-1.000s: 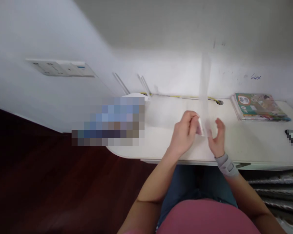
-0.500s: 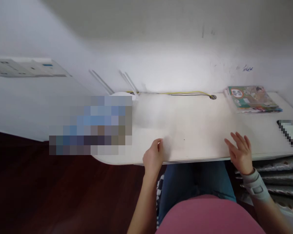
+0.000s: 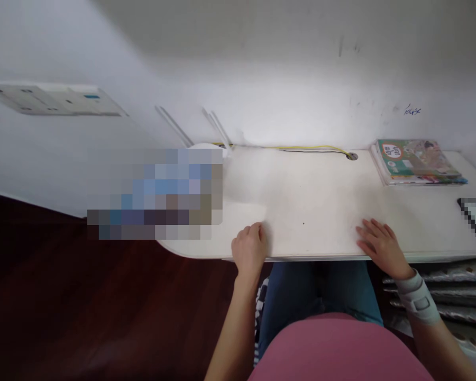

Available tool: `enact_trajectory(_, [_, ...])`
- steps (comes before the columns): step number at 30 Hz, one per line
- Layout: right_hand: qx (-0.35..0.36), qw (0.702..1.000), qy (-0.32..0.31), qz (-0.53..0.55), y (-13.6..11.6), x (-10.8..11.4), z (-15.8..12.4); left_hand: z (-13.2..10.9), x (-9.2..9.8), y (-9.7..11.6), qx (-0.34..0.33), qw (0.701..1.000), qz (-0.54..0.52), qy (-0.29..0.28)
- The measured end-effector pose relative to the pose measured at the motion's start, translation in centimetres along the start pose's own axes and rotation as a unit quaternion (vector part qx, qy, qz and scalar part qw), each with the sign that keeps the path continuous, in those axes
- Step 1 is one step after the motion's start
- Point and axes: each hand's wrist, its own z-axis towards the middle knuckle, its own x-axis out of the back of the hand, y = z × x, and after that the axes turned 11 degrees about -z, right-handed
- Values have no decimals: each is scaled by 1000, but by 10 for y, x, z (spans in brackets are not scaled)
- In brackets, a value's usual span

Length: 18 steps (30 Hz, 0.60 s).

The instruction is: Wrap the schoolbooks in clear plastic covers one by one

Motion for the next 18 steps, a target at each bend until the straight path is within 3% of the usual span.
enact_trajectory(4, [5,999,36,38,10,-2,4,2,6,-5,-4,1000,-29,0])
enact_trajectory(7, [-21,995,76,58,32,-8,7,15,24,-21,-31,997,-63,36])
enact_trajectory(10, [-78,996,39,3,53,-19,10,44,54,-45,-35,993,-44,99])
enact_trajectory(12, [-103,994,11,-25,59,-27,10,71,73,-63,-10,994,-12,111])
enact_trajectory(14, [-109,993,3,-36,60,-33,9,99,87,-80,34,996,13,84])
enact_trajectory(18, [-108,993,14,-43,58,-38,6,133,91,-102,134,989,21,-64])
